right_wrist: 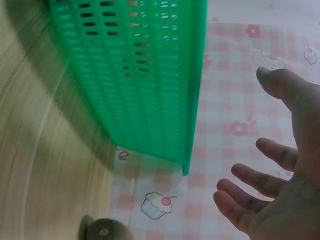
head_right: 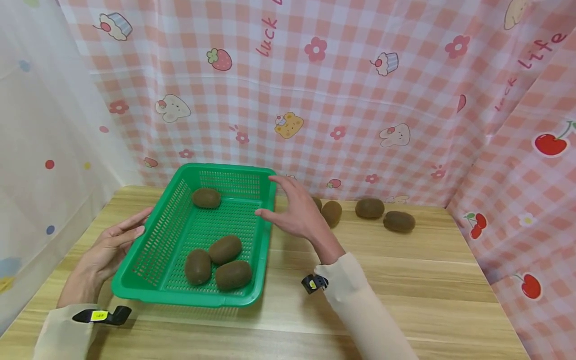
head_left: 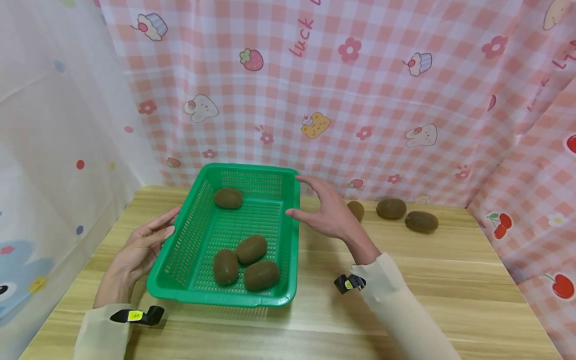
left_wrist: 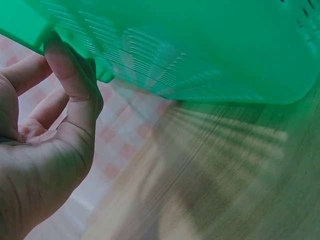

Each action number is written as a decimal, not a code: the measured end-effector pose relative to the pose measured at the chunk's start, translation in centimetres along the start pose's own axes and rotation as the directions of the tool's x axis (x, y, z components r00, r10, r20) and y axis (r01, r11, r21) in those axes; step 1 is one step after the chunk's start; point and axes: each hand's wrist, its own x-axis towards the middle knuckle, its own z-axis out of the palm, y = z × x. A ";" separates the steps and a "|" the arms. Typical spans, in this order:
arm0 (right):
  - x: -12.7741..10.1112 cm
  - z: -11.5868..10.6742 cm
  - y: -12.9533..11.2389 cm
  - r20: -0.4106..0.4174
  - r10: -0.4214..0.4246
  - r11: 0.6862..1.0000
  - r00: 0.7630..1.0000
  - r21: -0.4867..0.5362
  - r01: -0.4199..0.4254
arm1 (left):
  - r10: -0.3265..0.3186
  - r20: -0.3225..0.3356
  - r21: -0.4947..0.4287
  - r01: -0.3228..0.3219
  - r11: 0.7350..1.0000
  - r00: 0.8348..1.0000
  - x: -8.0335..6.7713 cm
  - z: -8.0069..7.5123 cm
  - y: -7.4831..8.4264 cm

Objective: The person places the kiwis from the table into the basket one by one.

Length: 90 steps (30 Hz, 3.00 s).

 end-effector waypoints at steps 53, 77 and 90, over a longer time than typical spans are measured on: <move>-2.6 -1.8 7.5 -0.201 0.046 0.995 0.979 -0.076 -0.063 | -0.011 0.026 -0.037 0.012 0.999 1.000 -0.1 0.0 -0.1; -3.5 -4.3 10.6 -0.237 0.160 0.976 0.958 -0.110 -0.190 | -0.003 0.015 -0.040 0.004 0.999 1.000 0.1 0.1 -0.2; -4.5 -6.3 12.1 -0.265 0.214 0.964 0.940 -0.099 -0.247 | 0.003 0.020 -0.049 -0.002 0.999 1.000 -0.1 0.1 -0.4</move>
